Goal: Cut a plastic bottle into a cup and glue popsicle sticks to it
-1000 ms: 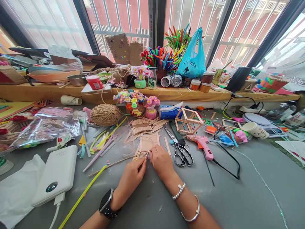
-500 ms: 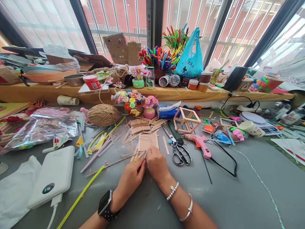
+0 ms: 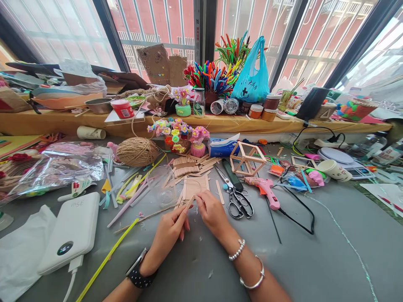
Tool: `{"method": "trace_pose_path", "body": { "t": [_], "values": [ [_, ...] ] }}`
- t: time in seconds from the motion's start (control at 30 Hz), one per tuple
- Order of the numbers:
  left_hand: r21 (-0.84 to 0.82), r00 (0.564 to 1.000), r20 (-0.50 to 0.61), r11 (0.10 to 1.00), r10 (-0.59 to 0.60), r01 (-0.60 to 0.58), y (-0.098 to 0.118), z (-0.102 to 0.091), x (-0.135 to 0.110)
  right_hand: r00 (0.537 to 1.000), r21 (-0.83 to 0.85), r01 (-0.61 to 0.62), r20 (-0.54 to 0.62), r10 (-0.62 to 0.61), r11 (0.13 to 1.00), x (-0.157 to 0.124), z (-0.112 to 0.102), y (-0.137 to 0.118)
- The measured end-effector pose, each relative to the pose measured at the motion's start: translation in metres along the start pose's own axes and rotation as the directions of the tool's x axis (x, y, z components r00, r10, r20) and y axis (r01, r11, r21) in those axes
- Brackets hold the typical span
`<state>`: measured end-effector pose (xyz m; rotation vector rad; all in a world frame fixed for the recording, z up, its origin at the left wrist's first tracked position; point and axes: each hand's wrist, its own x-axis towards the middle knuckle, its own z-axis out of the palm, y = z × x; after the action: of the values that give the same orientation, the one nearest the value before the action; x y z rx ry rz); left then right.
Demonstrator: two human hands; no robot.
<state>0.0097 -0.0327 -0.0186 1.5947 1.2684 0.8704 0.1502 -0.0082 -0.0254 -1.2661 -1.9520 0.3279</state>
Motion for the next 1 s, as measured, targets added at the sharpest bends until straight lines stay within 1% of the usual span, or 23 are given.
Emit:
{"method": "trace_pose_path", "body": {
  "t": [0.1,0.17,0.27,0.3,0.37,0.5,0.63,0.83,1.0],
  "values": [
    [0.082,0.999,-0.009,0.996,0.039,-0.038,-0.001,0.001,0.0,0.999,-0.072,-0.004,0.036,0.007,0.997,-0.002,-0.001,0.0],
    [0.205,0.994,-0.027,0.974,0.108,-0.101,-0.004,0.002,-0.001,0.999,-0.157,0.008,0.05,0.0,0.988,-0.003,0.001,0.001],
    [0.403,0.966,-0.048,0.89,0.253,-0.213,-0.008,0.006,-0.001,0.998,-0.299,0.03,0.065,-0.011,0.954,-0.004,0.004,0.002],
    [0.444,0.957,-0.046,0.864,0.286,-0.237,-0.01,0.007,-0.001,0.998,-0.347,0.034,0.069,-0.01,0.937,-0.005,0.005,0.001],
    [0.488,0.95,-0.034,0.834,0.312,-0.256,-0.012,0.009,-0.001,0.997,-0.436,0.04,0.073,-0.009,0.899,-0.005,0.006,0.0],
    [0.515,0.956,-0.013,0.822,0.292,-0.244,-0.012,0.009,-0.001,0.998,-0.535,0.058,0.048,-0.038,0.843,-0.005,0.01,-0.005],
    [0.506,0.964,-0.005,0.832,0.265,-0.226,-0.011,0.008,-0.001,0.997,-0.549,0.065,0.006,-0.074,0.834,-0.005,0.014,-0.008],
    [0.471,0.975,0.004,0.859,0.224,-0.2,-0.009,0.009,0.0,0.995,-0.585,0.031,-0.055,-0.078,0.811,-0.005,0.018,-0.011],
    [0.461,0.983,-0.024,0.874,0.184,-0.152,-0.005,0.009,0.0,0.992,-0.607,0.011,-0.096,-0.087,0.795,-0.003,0.017,-0.012]
  ]
}}
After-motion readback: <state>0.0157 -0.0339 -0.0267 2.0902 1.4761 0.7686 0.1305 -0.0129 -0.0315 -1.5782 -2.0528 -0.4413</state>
